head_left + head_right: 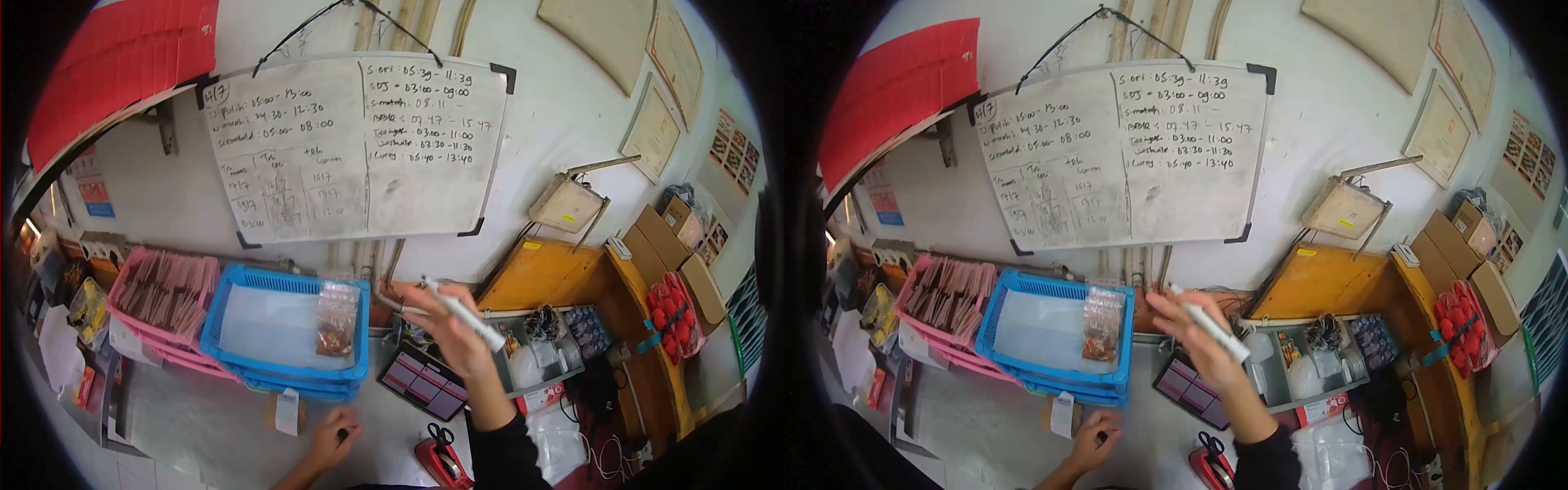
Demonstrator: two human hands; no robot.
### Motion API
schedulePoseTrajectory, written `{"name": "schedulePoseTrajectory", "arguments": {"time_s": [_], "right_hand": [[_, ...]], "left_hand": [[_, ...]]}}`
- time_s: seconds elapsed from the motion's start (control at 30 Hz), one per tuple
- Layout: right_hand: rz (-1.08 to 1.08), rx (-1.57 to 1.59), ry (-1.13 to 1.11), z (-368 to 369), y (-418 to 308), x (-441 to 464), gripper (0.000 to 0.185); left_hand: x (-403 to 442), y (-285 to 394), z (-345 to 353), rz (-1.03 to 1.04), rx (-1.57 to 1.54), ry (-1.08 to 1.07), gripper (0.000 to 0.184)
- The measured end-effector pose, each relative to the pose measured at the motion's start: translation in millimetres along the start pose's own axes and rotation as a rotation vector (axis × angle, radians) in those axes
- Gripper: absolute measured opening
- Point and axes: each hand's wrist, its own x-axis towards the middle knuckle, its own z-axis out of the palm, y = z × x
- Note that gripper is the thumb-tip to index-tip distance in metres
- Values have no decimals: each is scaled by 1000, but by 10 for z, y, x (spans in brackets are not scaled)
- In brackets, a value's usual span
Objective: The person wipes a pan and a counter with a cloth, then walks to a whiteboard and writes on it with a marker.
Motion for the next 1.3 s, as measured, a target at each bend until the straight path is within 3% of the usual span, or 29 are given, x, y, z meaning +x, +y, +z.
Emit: {"name": "schedulePoseTrajectory", "arguments": {"time_s": [0.1, 0.3, 0.4, 1.0, 1.3], "right_hand": [[-16, 158, 33, 228, 163, -405, 61], [-96, 360, 182, 435, 315, -813, 64], [-109, 374, 218, 490, 300, -931, 66], [-159, 453, 204, 557, 324, -1137, 69], [-170, 471, 207, 608, 297, -1156, 67]], "left_hand": [[285, 420, -56, 319, 192, -75, 16], [388, 768, 6, 666, 399, -130, 17], [352, 832, 57, 736, 464, -167, 17], [231, 860, 170, 698, 473, -122, 19], [373, 982, 219, 821, 495, -107, 25]]}}
